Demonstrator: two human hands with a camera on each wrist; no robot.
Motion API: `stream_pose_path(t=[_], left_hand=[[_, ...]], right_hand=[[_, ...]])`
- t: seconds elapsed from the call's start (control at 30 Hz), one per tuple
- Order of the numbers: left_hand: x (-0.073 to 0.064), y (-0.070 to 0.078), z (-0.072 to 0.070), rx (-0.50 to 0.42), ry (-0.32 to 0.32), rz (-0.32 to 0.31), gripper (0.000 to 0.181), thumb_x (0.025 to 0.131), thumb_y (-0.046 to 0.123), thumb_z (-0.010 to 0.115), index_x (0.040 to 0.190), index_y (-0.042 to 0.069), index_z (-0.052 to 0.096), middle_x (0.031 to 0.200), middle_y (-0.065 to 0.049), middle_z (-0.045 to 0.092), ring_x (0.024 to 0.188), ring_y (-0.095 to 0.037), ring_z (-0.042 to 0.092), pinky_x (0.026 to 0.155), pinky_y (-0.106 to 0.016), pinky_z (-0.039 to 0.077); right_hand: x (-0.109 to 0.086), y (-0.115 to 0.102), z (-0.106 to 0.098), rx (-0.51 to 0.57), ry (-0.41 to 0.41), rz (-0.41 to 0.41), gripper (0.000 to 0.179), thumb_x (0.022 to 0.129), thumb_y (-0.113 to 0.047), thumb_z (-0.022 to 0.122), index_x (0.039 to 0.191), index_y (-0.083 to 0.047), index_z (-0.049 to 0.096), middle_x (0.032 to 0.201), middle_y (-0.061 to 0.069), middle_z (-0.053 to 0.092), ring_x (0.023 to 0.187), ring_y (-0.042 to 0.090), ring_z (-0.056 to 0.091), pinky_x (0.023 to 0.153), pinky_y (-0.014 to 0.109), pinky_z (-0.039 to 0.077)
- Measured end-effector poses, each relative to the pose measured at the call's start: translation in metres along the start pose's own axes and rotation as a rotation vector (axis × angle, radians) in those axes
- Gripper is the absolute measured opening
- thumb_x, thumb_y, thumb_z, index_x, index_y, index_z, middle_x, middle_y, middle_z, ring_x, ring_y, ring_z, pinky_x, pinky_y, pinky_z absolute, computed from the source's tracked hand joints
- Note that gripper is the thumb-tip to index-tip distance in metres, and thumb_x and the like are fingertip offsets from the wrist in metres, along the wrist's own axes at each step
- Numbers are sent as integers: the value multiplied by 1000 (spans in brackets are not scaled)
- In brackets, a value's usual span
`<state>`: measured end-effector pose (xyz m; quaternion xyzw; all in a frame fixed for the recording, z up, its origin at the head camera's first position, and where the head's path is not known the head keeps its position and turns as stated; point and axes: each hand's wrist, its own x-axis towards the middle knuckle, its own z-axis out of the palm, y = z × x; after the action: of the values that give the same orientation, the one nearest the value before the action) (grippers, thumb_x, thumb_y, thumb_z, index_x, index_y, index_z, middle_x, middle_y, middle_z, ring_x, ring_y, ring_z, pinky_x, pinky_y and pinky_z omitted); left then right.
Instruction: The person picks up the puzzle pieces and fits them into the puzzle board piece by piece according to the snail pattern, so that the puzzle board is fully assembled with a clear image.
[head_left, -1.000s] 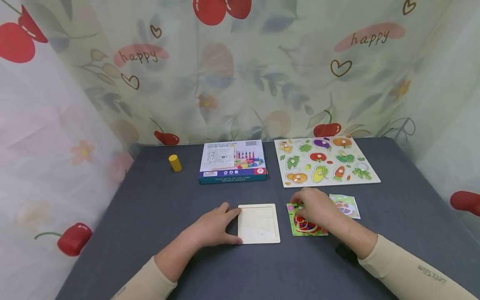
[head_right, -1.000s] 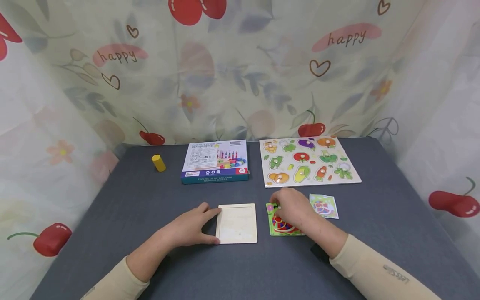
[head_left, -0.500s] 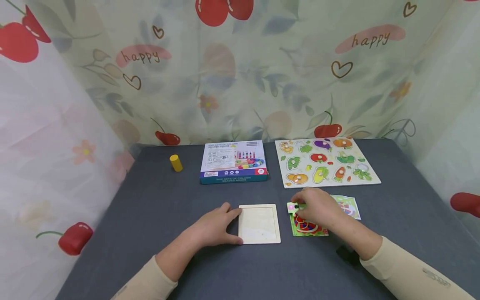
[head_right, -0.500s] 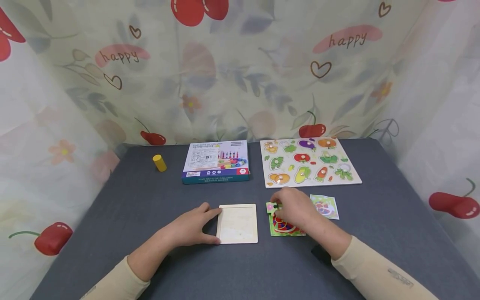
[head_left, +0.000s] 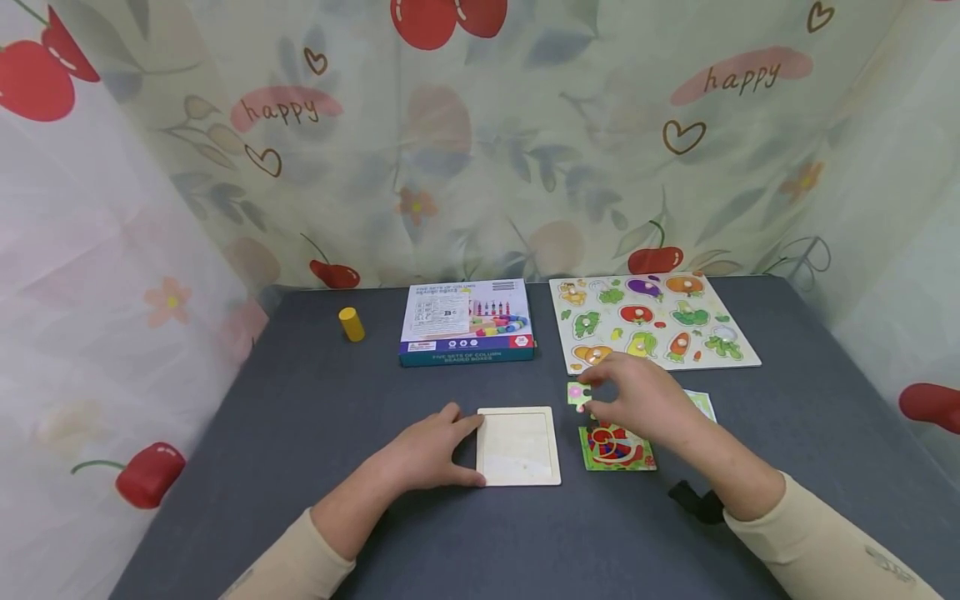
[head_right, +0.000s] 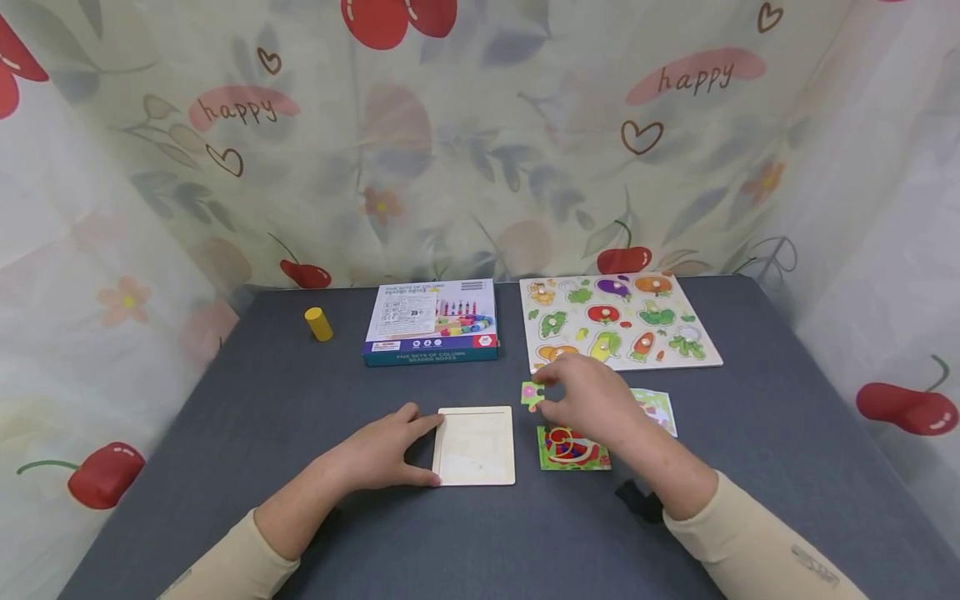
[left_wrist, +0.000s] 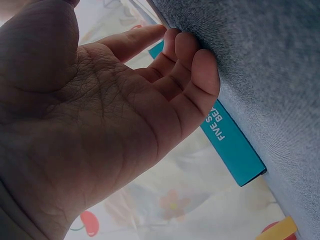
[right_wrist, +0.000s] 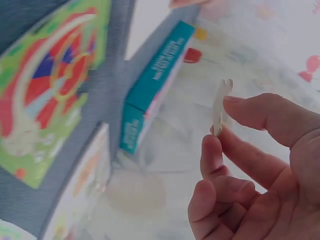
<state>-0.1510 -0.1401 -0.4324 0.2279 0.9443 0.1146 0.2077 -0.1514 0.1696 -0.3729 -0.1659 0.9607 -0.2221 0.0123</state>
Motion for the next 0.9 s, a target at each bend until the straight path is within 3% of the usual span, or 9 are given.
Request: stream_pose_path(t=[0.47, 0.9], left_hand=[[0, -1, -1, -4, -10, -5, 94, 79, 63, 81, 156, 22, 47, 121, -8, 52, 99, -21, 53, 84, -38, 50], [2, -1, -1, -7, -11, 2, 94, 78, 65, 80, 155, 22, 48, 127, -11, 52, 101, -22, 55, 90, -42, 53]], right_hand=[[6, -36, -17, 110, 43, -74, 32, 84, -17, 84, 115, -10, 77, 105, 3, 70, 99, 25, 64, 82, 43, 54], [23, -68, -1, 151, -24, -90, 31, 86, -19, 83, 116, -12, 78, 106, 1, 70, 99, 22, 65, 79, 37, 53]])
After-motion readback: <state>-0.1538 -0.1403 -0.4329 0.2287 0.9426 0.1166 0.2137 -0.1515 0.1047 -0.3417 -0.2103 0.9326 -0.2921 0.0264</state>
